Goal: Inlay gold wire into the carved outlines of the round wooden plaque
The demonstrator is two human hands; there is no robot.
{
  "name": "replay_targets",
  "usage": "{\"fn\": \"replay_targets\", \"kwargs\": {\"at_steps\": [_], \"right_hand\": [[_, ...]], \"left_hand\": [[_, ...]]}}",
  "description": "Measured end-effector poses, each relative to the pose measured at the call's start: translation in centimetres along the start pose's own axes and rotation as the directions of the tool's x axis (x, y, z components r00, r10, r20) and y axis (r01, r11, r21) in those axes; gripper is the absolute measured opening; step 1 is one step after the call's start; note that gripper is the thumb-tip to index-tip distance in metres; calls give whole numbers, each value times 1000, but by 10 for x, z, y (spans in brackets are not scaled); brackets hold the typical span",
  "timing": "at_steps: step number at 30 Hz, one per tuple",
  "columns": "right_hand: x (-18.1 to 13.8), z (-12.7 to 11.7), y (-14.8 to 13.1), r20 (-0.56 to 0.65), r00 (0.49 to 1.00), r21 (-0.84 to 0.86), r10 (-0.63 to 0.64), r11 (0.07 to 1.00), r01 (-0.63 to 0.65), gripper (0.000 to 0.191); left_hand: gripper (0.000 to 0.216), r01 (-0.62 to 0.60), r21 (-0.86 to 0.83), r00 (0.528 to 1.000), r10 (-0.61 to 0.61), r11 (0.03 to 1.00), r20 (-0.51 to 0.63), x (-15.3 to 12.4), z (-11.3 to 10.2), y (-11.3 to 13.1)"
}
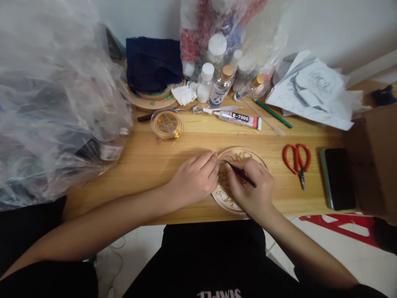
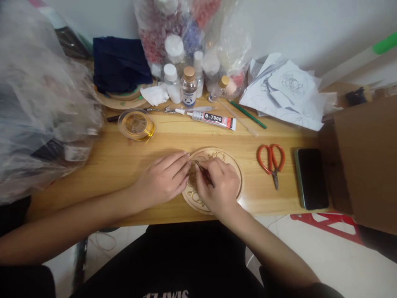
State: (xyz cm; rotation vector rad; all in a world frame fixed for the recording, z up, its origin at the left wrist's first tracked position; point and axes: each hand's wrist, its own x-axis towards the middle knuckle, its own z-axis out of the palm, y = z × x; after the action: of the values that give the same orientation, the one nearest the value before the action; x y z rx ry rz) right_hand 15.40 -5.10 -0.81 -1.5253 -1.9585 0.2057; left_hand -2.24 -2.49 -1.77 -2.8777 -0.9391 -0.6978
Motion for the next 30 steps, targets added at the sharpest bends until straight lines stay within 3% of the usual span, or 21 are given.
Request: {"fn": "replay_targets", "kwargs": {"at_steps": [16,23,30], "right_hand": [[-3,2,-5,-36,996,-20,87,996,-87,8],[-2,4,-15,-78,997,-164,12,986,-24,9],[-5,11,-25,-136,991,-258,15,965,-50,13]], "left_hand": [[27,10,9,1000,-10,1000,-20,0,1,1],[25,25,9,1000,-24,1000,-18,-1,2,1],[24,33,5,999,-33,999,-28,-3,4,1]]}}
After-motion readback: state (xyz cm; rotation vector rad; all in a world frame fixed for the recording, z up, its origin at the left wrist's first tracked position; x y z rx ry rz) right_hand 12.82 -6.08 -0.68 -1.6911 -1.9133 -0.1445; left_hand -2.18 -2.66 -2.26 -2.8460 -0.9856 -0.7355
